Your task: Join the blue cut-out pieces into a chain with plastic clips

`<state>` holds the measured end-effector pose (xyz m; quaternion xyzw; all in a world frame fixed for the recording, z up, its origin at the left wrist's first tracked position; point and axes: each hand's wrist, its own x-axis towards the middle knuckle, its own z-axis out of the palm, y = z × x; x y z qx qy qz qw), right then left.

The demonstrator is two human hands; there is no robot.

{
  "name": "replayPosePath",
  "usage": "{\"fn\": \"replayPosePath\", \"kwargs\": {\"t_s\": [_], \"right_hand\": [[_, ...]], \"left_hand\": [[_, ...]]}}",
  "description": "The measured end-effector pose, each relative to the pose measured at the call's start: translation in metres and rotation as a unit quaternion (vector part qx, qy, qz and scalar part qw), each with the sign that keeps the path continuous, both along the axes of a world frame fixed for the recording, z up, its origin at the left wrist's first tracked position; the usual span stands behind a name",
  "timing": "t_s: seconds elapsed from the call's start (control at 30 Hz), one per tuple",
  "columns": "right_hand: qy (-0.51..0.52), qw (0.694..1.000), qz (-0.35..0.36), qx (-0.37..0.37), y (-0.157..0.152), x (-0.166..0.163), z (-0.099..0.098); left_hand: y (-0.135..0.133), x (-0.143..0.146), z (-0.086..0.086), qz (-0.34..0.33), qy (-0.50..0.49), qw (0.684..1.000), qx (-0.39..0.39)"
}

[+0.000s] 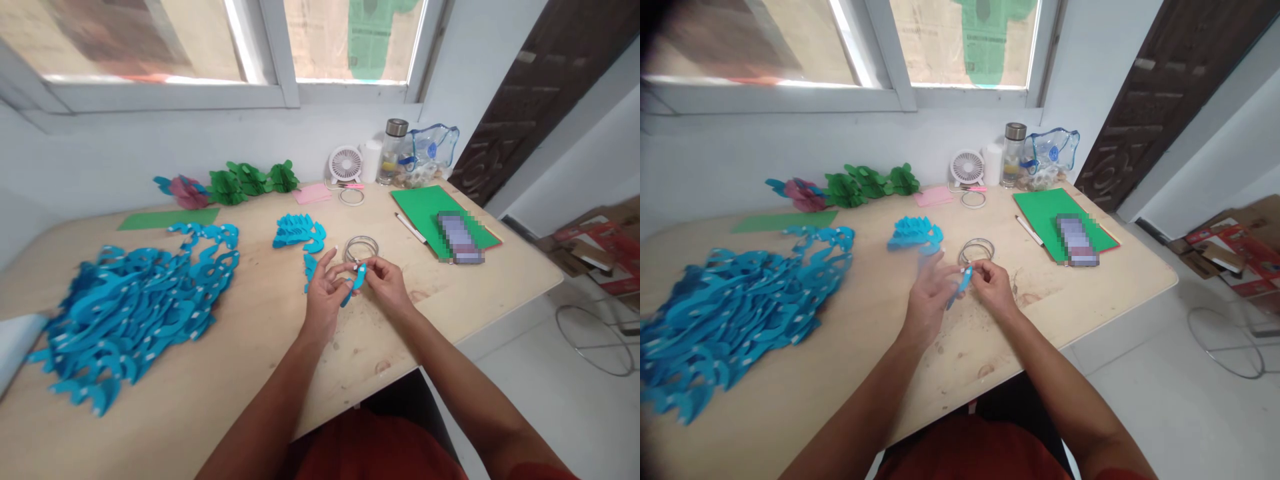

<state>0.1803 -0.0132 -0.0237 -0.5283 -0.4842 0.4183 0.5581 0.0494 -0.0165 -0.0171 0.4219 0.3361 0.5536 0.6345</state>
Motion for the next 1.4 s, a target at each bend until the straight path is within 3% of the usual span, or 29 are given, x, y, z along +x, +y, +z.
{"fn": "replayPosePath", "kwargs": {"t_s": [0.7, 0.97, 1.1, 1.2, 1.4], "right_hand": [[-0.009, 1.0, 0.005, 0.005, -0.001, -0.001, 0.0], [-0.008, 1.0, -0.016, -0.005, -0.002, 0.002, 0.004], [0.014, 0.999, 0.031, 0.01, -0.002, 0.002, 0.007], [0.02, 0.997, 0.069, 0.03, -0.002, 0.0, 0.005], [-0.022, 0.998, 0.06, 0.011, -0.002, 0.0, -0.003]], "left_hand": [[-0.007, 0.002, 0.003, -0.007, 0.04, 0.998, 0.038], [0.002, -0.003, -0.001, 0.097, 0.077, 0.991, 0.047], [0.003, -0.002, -0.006, 0.114, 0.092, 0.988, 0.044], [0.001, 0.0, -0.007, 0.111, 0.107, 0.987, 0.05], [-0.002, 0.001, -0.003, 0.077, 0.124, 0.988, 0.057]]}}
